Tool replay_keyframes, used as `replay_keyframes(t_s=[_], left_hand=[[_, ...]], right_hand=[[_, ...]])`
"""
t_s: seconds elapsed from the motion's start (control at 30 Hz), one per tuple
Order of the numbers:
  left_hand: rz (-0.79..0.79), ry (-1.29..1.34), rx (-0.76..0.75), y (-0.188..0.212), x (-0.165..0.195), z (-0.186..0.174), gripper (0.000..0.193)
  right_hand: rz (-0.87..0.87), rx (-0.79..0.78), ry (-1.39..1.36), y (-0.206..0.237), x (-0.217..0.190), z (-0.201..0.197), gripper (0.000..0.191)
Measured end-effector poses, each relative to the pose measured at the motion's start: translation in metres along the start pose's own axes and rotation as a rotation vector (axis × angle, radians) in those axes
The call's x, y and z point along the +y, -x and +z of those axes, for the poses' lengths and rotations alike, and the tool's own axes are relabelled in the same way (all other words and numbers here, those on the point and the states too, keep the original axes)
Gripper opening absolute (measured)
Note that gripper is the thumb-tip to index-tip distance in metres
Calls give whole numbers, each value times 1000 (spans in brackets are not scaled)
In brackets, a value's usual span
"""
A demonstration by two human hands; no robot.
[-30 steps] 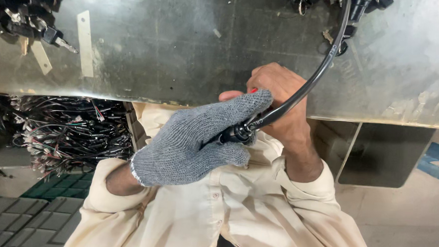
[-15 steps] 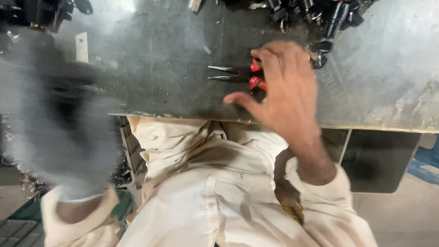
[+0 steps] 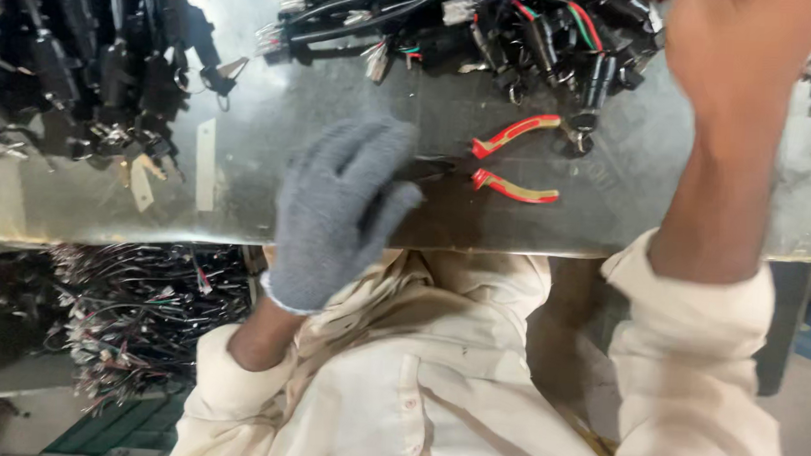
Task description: The person repeatedly picks up black wire harnesses from a metal table, positions a connector end, and uses red-handled pliers to crimp the connector. After each crimp, the person places the harness back on the table and repeats the process with another harness.
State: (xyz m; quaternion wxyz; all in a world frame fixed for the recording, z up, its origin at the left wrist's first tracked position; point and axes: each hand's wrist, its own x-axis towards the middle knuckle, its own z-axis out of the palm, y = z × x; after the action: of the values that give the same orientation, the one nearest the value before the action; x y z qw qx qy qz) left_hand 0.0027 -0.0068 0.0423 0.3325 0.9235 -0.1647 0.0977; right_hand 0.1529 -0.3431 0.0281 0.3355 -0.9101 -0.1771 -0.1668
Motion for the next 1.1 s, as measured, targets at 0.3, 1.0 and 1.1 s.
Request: replay_keyframes(t_s=[0.3,1.0,1.1], left_hand=[[-159,862,-385,-46,72,33,47],[-223,395,37,44,-4,35,33],[-325,1445,-21,24,28,12,26]], right_hand=[[373,484,-1440,114,-132,11,24],[-107,-204,-207,112,-194,30,16],[-129,-160,-144,115,-181,26,17]])
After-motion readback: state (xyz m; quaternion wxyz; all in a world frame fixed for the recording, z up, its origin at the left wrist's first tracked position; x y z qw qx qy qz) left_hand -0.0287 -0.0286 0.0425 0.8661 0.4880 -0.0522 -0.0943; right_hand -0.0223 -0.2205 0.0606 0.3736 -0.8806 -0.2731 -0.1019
